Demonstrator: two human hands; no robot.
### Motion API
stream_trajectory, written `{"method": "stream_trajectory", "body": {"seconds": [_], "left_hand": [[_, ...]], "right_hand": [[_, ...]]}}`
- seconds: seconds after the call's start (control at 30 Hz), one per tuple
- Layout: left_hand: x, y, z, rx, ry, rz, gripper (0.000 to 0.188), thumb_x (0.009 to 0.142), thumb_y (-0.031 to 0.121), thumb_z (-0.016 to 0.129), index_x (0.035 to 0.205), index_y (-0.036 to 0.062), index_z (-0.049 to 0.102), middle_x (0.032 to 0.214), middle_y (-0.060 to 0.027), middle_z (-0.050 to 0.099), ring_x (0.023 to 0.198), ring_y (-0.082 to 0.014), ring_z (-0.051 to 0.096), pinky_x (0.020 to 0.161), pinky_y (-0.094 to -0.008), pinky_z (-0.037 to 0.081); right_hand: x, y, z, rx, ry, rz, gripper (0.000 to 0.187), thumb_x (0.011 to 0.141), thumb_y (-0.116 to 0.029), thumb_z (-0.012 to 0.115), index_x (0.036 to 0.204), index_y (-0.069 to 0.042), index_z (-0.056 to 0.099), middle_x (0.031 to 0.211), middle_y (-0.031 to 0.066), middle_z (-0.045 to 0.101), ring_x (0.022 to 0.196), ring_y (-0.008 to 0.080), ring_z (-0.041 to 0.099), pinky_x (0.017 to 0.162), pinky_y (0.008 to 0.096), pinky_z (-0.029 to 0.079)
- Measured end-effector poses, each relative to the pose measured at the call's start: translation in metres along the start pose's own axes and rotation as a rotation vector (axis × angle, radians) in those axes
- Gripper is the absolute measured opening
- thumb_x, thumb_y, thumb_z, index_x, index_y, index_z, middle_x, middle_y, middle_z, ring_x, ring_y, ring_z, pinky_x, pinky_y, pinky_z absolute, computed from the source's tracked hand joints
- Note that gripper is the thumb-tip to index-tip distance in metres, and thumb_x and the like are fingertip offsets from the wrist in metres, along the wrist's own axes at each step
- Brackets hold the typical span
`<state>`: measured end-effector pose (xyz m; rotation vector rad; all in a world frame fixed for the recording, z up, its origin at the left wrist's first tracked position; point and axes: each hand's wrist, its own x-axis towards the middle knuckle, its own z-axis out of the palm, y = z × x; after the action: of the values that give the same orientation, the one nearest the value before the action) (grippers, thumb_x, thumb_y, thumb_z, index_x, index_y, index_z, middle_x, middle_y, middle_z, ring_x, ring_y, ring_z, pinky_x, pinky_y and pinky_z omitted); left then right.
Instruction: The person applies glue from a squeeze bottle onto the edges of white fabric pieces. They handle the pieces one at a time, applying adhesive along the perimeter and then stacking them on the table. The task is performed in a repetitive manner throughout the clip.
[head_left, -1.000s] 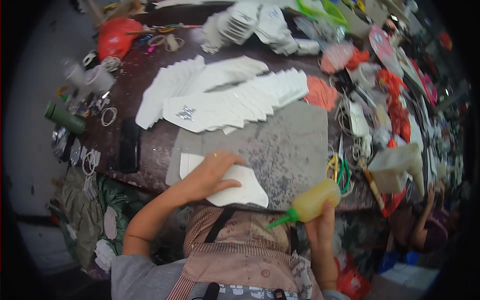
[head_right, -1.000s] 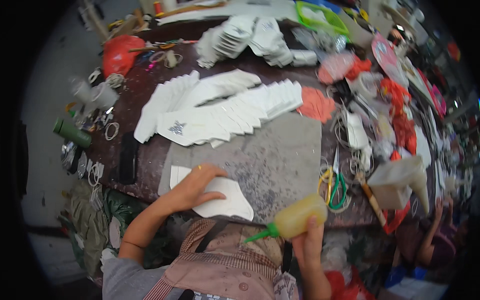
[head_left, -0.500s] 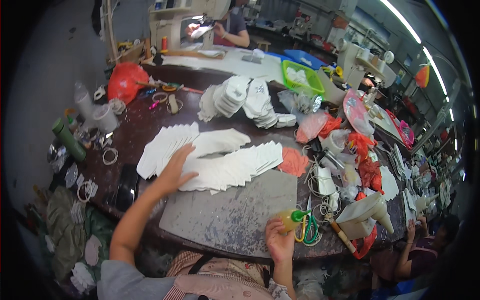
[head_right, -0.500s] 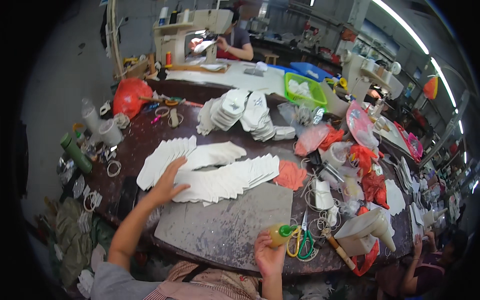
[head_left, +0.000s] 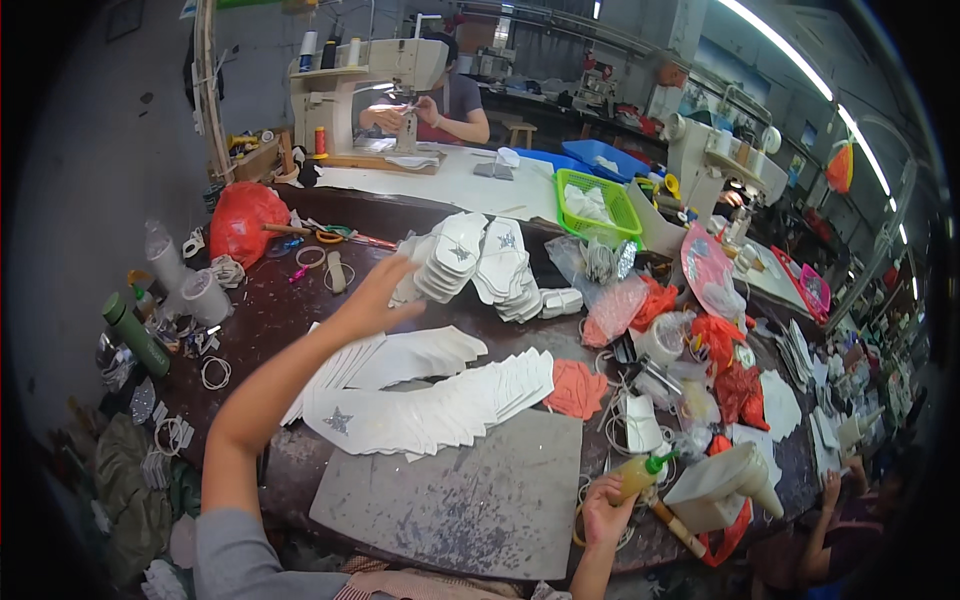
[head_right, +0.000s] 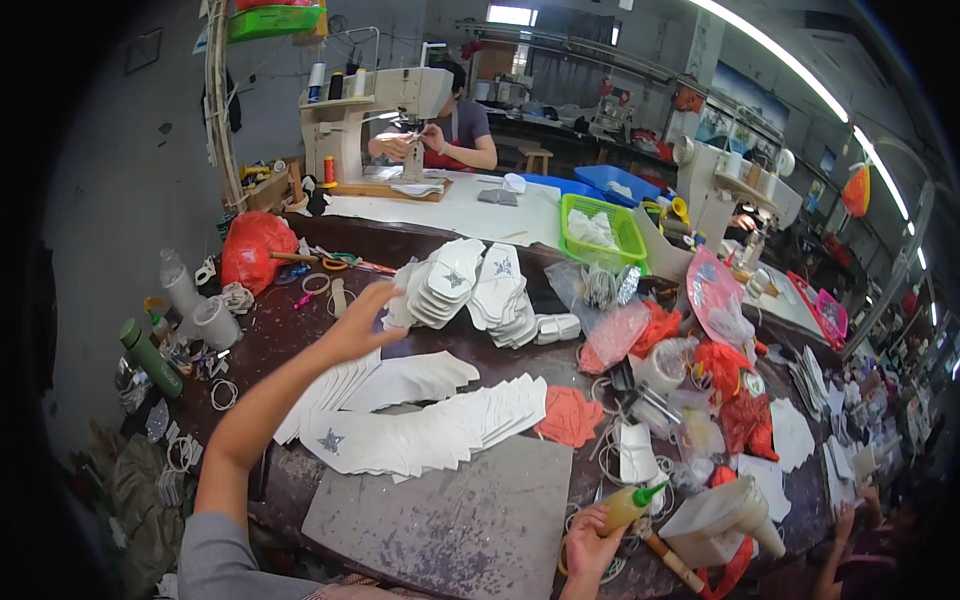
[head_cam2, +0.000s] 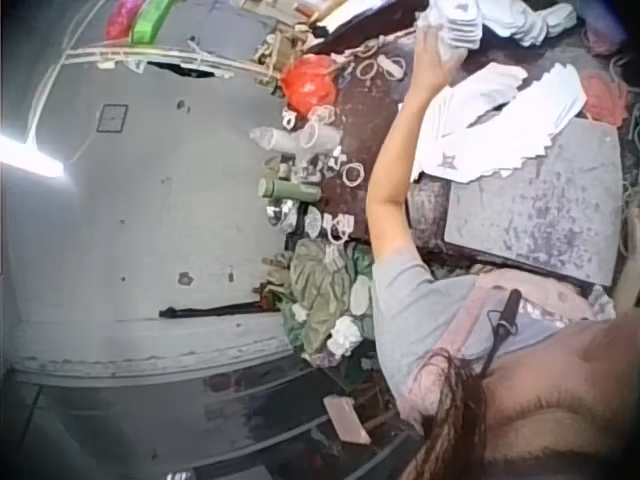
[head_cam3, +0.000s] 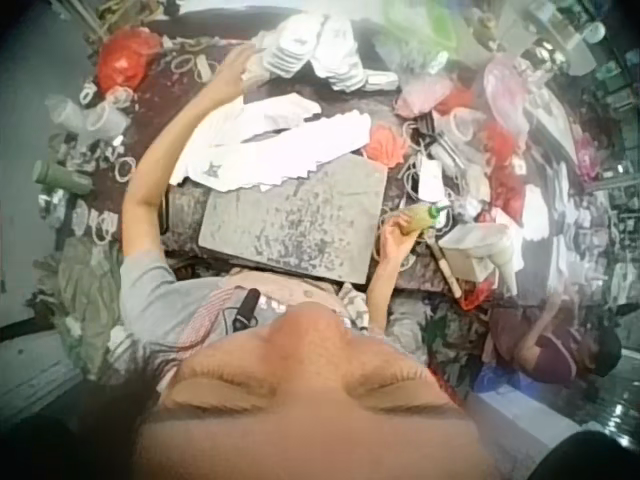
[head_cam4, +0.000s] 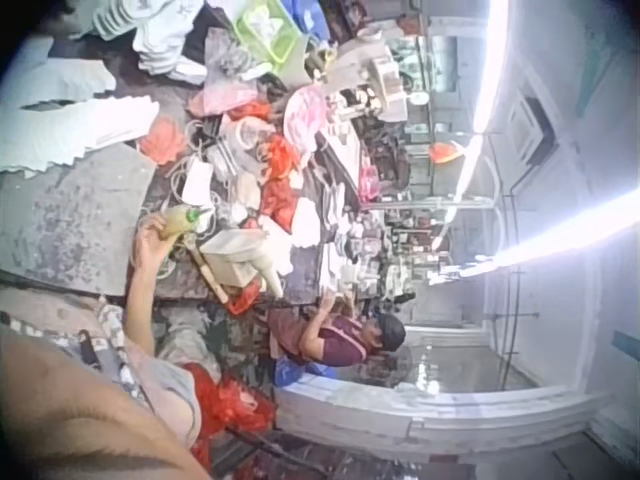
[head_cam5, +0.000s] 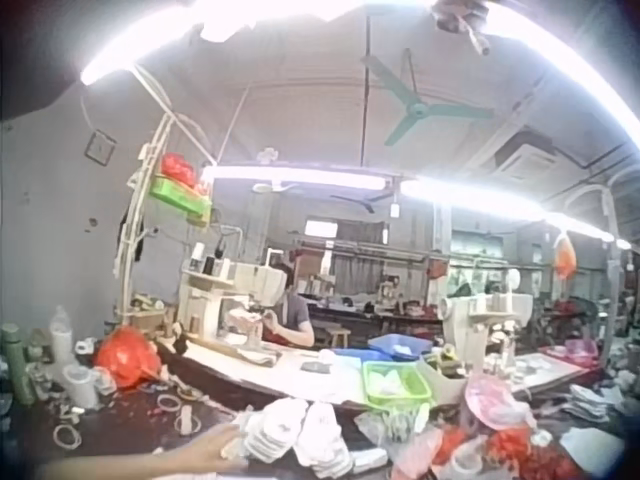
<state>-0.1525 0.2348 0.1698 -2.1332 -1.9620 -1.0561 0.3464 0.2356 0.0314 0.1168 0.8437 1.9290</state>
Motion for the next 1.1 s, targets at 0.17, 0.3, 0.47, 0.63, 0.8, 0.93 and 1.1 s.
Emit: {"method": "stream_trajectory", "body": {"seconds": [0.17, 0.3, 0.47, 0.63, 0.8, 0.93, 1.1], "left_hand": [[0.154, -0.086, 0.064, 0.234, -0.115, -0.336, 0.11, 0.075, 0.063, 0.073, 0.149, -0.0043, 0.029, 0.152, -0.0334, 0.029, 0.143, -0.0417, 0.03, 0.116, -0.0453, 0.028], [0.185, -0.164, 0.119, 0.091, -0.307, -0.775, 0.139, 0.058, 0.076, 0.075, 0.156, 0.0005, 0.011, 0.153, -0.0306, 0.031, 0.144, -0.0481, 0.025, 0.116, -0.0572, 0.023], [0.158, -0.232, 0.141, -0.436, 0.052, -0.893, 0.141, 0.054, 0.058, 0.088, 0.156, -0.0012, 0.011, 0.15, -0.0303, 0.037, 0.136, -0.041, 0.042, 0.108, -0.0535, 0.038], [0.065, -0.254, 0.077, -1.198, 0.426, -0.795, 0.07, 0.08, 0.041, 0.08, 0.134, 0.0051, 0.054, 0.121, -0.0092, 0.065, 0.107, -0.0215, 0.064, 0.09, -0.0355, 0.052], [0.063, -0.261, -0.007, -1.55, 0.321, -0.668, 0.051, 0.094, 0.052, 0.058, 0.112, 0.0063, 0.069, 0.098, -0.0091, 0.071, 0.087, -0.0173, 0.068, 0.076, -0.0316, 0.056], [0.071, -0.283, -0.05, -0.1, 0.453, -0.73, 0.064, 0.08, 0.029, 0.078, 0.132, -0.0001, 0.052, 0.12, -0.0143, 0.064, 0.104, -0.029, 0.064, 0.09, -0.0394, 0.052], [0.115, -0.231, 0.062, 0.369, 0.144, -0.163, 0.057, 0.076, 0.025, 0.074, 0.128, 0.0079, 0.059, 0.142, -0.0218, 0.049, 0.134, -0.0395, 0.043, 0.11, -0.0498, 0.036]], "right_hand": [[0.02, -0.03, -0.007, 0.059, -0.104, -0.091, 0.041, 0.084, -0.025, 0.075, 0.11, 0.002, 0.057, 0.097, 0.0094, 0.06, 0.089, 0.0188, 0.057, 0.073, 0.0297, 0.054], [-0.009, 0.007, -0.01, -0.279, -0.108, 0.05, 0.061, 0.091, -0.044, 0.068, 0.133, -0.003, 0.051, 0.099, 0.0092, 0.063, 0.09, 0.0211, 0.057, 0.082, 0.0329, 0.049], [-0.031, 0.022, -0.054, -0.761, -0.253, 0.254, 0.082, 0.091, -0.07, 0.048, 0.15, -0.013, 0.036, 0.112, 0.0159, 0.059, 0.095, 0.0288, 0.051, 0.08, 0.0411, 0.044], [-0.007, 0.039, -0.057, -0.911, -0.196, 0.322, 0.077, 0.092, -0.064, 0.053, 0.148, -0.012, 0.04, 0.103, 0.0156, 0.063, 0.096, 0.0301, 0.054, 0.075, 0.0394, 0.047], [0.004, 0.022, -0.074, -1.092, -0.073, 0.232, 0.071, 0.091, -0.057, 0.06, 0.144, -0.013, 0.044, 0.106, 0.0151, 0.065, 0.093, 0.0304, 0.057, 0.076, 0.0425, 0.049], [0.008, 0.02, -0.082, -1.127, -0.017, 0.254, 0.07, 0.09, -0.053, 0.065, 0.144, -0.014, 0.044, 0.107, 0.0115, 0.067, 0.099, 0.031, 0.06, 0.08, 0.0464, 0.051], [0.003, 0.045, -0.059, -1.122, -0.007, 0.236, 0.061, 0.095, -0.052, 0.057, 0.139, -0.011, 0.05, 0.101, 0.0128, 0.066, 0.094, 0.0271, 0.055, 0.083, 0.041, 0.043]]}}
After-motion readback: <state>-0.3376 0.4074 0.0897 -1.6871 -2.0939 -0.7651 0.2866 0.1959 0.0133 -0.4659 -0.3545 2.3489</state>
